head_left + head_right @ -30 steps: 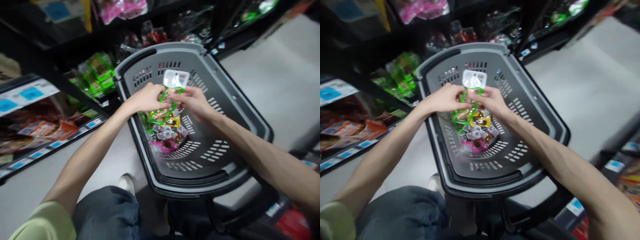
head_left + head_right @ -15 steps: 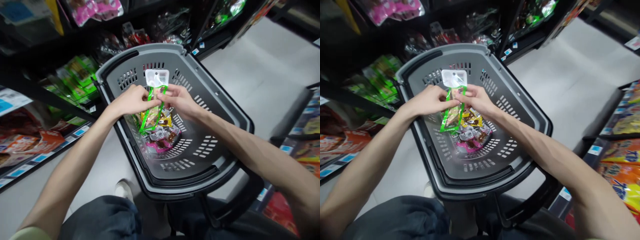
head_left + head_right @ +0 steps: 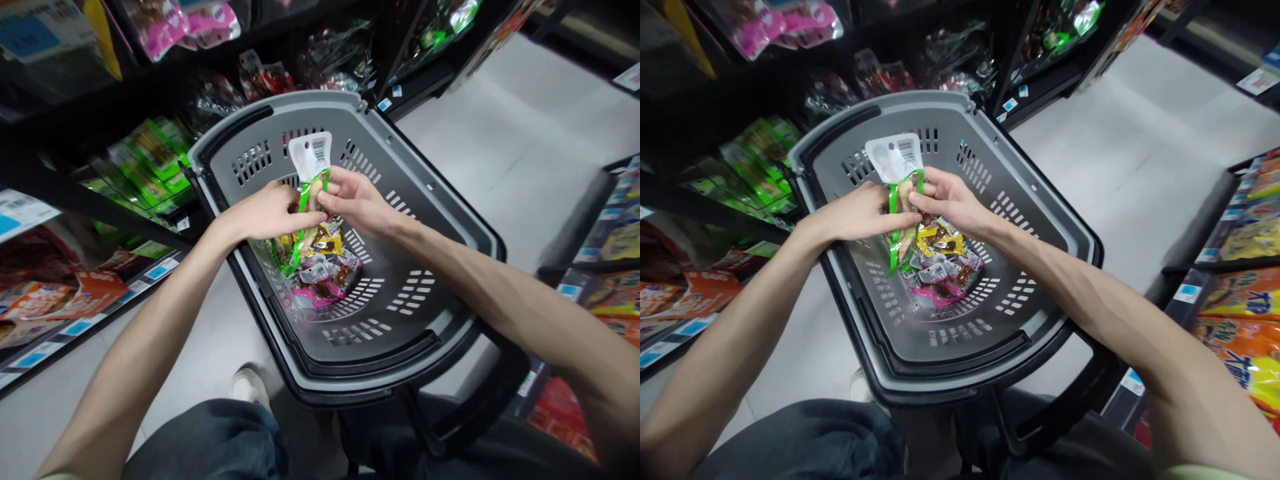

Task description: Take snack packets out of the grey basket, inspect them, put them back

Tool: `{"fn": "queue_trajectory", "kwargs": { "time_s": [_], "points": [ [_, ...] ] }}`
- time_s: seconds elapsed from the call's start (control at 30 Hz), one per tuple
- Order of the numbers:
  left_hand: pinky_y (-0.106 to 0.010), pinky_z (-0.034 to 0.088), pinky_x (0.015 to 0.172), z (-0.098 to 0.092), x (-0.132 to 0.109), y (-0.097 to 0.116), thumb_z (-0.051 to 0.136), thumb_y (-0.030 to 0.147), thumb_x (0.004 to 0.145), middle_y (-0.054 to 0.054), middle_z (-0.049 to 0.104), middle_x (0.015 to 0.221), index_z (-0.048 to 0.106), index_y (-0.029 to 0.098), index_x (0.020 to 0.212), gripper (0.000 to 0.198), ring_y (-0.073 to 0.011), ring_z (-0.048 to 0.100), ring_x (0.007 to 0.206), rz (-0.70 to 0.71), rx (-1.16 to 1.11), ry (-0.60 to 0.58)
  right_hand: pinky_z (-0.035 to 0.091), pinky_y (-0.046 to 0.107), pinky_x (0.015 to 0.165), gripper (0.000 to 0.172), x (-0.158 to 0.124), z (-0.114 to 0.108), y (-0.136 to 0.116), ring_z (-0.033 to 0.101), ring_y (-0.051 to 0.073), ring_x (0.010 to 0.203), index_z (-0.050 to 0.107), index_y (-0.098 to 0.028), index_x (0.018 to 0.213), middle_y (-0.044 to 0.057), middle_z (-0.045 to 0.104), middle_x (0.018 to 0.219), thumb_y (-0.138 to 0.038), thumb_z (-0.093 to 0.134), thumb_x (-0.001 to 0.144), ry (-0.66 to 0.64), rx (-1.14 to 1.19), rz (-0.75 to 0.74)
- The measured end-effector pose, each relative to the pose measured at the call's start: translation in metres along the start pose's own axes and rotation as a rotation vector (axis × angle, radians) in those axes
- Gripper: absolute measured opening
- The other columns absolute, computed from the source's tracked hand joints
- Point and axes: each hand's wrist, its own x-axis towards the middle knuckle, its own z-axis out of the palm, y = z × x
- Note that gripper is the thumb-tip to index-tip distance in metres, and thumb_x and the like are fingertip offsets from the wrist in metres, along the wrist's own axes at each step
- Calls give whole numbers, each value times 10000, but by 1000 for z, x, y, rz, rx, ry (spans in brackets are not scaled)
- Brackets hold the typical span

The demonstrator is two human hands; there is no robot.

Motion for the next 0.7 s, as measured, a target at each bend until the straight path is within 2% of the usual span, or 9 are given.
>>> {"fn": "queue_trajectory", "kwargs": {
  "time_s": [0.1,0.17,0.33,0.53,0.7],
  "points": [
    [-385,468,807,-1,-1,1,488,584,869,-31,700,754,698,260,1058,430,-237,622,817,25,-33,-23,528,312,702,588,-1,0,-1,634,188,853,590,-251,1171,25,682,978,-630,747,749,-14,16,0],
    [-383,466,847,-1,-2,1,484,579,875,-40,717,828,680,249,1102,445,-244,630,878,30,-42,-42,532,313,713,598,-2,0,-2,639,190,860,588,-246,1184,25,683,966,-622,751,749,-19,13,9],
    [-334,450,898,3,-1,-3,434,530,910,-45,701,1018,639,197,1084,428,-221,615,964,64,-32,-115,545,315,714,552,-1,0,-2,649,188,842,614,-227,1132,22,689,907,-580,777,742,-31,-13,17],
    [-288,445,760,10,4,-13,452,398,876,-31,662,870,629,189,900,275,-182,573,793,71,11,-222,565,366,838,574,3,6,4,668,217,934,651,-186,1103,45,715,916,-530,837,683,-46,-37,-45],
    [-281,437,711,9,2,-11,463,387,844,-22,659,842,623,192,835,253,-175,556,740,23,18,-267,565,388,850,545,3,6,8,667,218,936,675,-166,1075,58,728,947,-547,810,710,-60,-94,-97]
  ]
}}
